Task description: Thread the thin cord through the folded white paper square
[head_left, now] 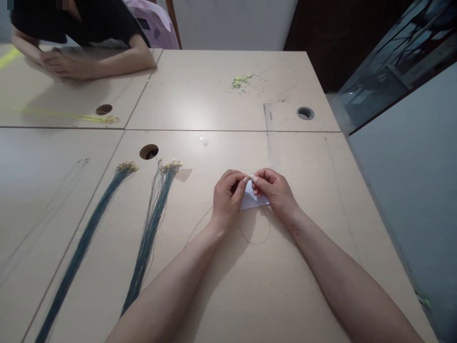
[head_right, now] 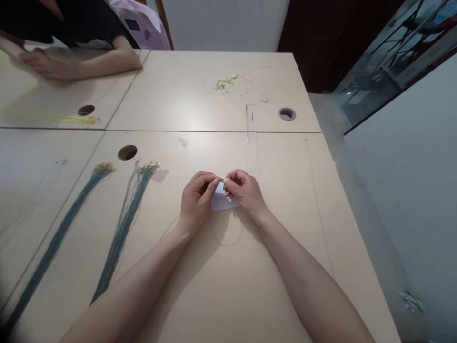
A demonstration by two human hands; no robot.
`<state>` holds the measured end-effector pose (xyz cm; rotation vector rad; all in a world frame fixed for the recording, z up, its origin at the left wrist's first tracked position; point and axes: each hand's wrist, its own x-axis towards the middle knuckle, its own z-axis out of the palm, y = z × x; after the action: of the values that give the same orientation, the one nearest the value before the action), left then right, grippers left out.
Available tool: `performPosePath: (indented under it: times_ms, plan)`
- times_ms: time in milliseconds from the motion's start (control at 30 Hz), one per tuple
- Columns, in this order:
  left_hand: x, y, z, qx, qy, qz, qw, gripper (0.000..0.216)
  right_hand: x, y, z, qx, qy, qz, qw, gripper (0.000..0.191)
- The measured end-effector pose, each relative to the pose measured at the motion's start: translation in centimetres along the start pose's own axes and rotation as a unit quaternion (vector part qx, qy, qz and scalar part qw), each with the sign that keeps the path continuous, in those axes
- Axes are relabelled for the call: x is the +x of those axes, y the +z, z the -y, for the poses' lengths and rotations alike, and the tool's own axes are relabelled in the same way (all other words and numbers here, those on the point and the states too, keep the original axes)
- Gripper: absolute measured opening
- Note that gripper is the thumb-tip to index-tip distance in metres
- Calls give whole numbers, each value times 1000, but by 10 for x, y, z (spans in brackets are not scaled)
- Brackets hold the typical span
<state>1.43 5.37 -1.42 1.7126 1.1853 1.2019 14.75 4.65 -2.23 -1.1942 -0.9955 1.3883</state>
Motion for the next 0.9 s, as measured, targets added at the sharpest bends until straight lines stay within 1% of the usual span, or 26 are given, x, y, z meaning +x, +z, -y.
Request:
performPosePath:
  times_ms: [567,900]
  plan:
    - [0,-1,-1,13,-9,-6,1000,12,0,0,-1,-13,-5,-1,1000,14]
    - [0,-1,1,10,0,-2,1000,13,0,1,1,-18,-1,-4,1000,15]
